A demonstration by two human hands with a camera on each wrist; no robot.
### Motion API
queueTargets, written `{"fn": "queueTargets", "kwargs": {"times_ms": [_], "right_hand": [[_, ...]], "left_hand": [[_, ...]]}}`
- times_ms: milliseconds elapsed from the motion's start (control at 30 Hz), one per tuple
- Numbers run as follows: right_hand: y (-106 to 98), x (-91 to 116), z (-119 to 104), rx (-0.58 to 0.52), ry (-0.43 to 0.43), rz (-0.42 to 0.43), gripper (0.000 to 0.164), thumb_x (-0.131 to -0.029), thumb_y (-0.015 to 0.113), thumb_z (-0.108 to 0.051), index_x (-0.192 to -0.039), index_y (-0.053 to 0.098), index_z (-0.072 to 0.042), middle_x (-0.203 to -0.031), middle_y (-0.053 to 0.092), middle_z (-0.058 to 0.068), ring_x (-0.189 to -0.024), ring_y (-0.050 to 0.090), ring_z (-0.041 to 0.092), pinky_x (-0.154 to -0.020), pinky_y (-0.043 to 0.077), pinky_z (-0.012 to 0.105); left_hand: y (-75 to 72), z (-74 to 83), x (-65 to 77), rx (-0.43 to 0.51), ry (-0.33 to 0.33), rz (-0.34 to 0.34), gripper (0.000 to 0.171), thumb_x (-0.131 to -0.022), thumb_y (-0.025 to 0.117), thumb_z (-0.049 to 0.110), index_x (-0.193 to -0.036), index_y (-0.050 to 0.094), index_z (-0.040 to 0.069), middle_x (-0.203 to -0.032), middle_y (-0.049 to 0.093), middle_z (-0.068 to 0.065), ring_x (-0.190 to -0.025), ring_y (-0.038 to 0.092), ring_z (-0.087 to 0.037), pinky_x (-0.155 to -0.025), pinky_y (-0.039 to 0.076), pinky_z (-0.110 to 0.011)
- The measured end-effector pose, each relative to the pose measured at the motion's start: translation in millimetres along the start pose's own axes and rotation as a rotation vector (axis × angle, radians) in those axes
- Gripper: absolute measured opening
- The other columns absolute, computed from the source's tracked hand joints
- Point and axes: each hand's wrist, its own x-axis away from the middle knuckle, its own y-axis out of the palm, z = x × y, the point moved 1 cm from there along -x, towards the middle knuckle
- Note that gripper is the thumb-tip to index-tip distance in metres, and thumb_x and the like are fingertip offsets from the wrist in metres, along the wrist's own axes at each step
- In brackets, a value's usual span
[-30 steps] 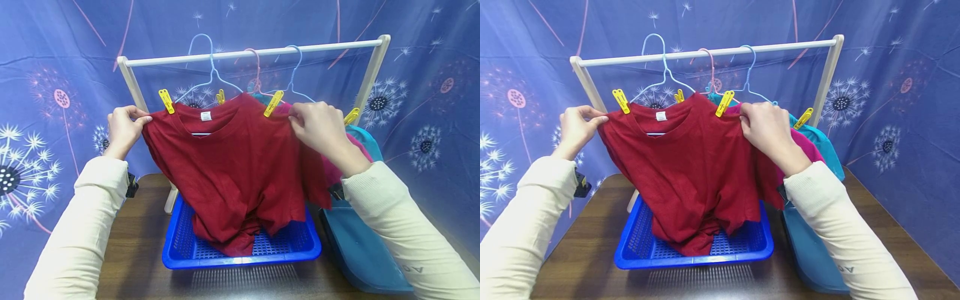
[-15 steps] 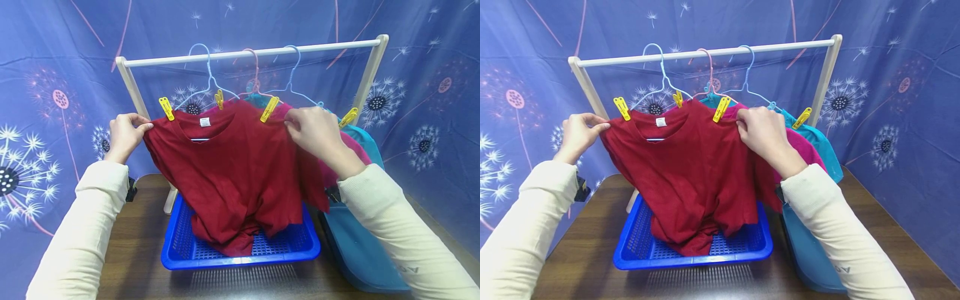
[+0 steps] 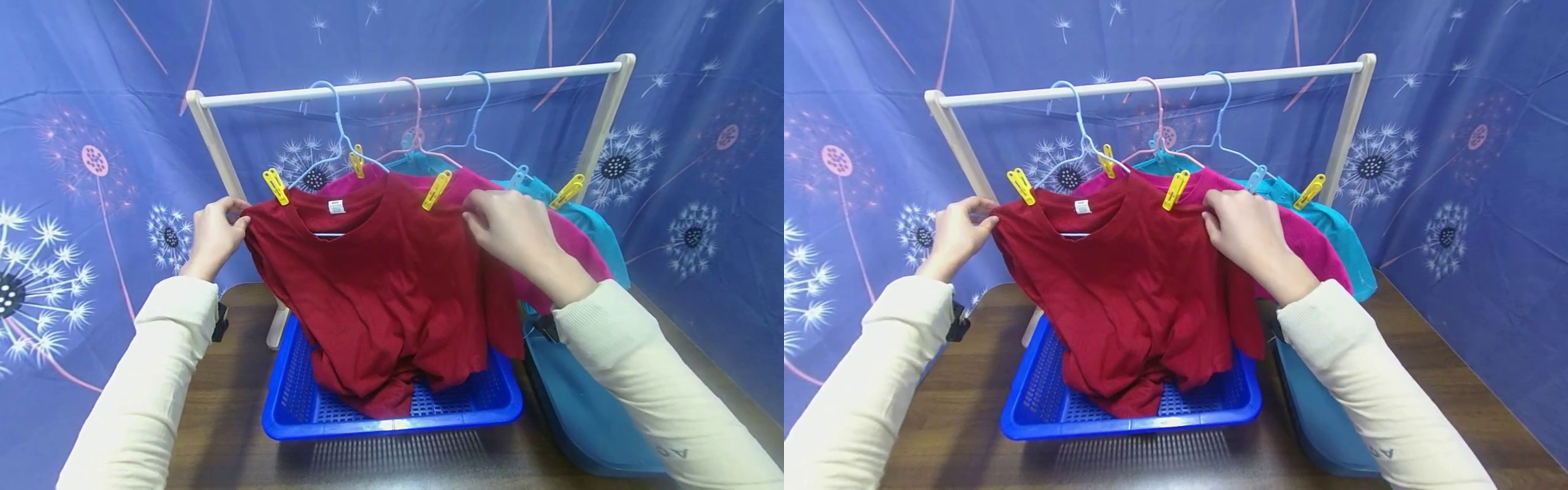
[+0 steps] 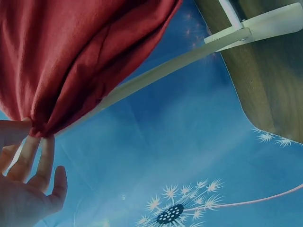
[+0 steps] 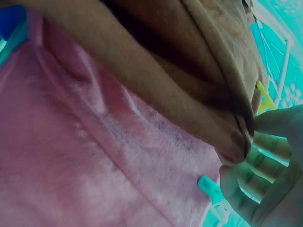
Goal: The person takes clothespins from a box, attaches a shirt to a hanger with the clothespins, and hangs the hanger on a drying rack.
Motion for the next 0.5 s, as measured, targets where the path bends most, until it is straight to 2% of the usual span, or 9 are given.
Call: {"fn": "queueTargets", "kwargs": {"times_ms": [167, 333, 500], "right_hand": [[-3.4, 9.2, 3.7, 0.004, -0.010, 0.010, 0.016, -0.084, 0.059, -0.022, -0.095, 0.061, -0.010, -0.067, 0.058, 0.005, -0.059, 0.054, 0.022, -0.050, 0.045, 0.038], [-8.9, 20.4, 8.5, 0.009, -0.020, 0.022, 0.020, -0.085, 0.059, -0.023, -0.099, 0.061, -0.009, -0.080, 0.064, 0.009, -0.067, 0.059, 0.026, -0.053, 0.047, 0.043], [-16.7, 32.0, 14.0, 0.009, -0.035, 0.065, 0.021, -0.085, 0.058, -0.021, -0.102, 0.060, -0.007, -0.093, 0.066, 0.011, -0.072, 0.061, 0.028, -0.053, 0.048, 0.045]], "left_hand": [[3.0, 0.4, 6.3, 0.005, 0.040, 0.045, 0.024, -0.082, 0.054, 0.001, -0.105, 0.063, 0.000, -0.097, 0.066, -0.022, -0.091, 0.061, -0.037, -0.077, 0.040, -0.046], [5.6, 0.4, 11.4, -0.008, 0.051, 0.080, 0.026, -0.081, 0.053, 0.001, -0.105, 0.062, -0.002, -0.098, 0.062, -0.024, -0.089, 0.057, -0.036, -0.079, 0.039, -0.046], [6.7, -0.8, 18.4, -0.031, 0.049, 0.057, 0.020, -0.083, 0.052, 0.003, -0.100, 0.062, -0.002, -0.097, 0.062, -0.023, -0.087, 0.058, -0.035, -0.078, 0.042, -0.047]]}}
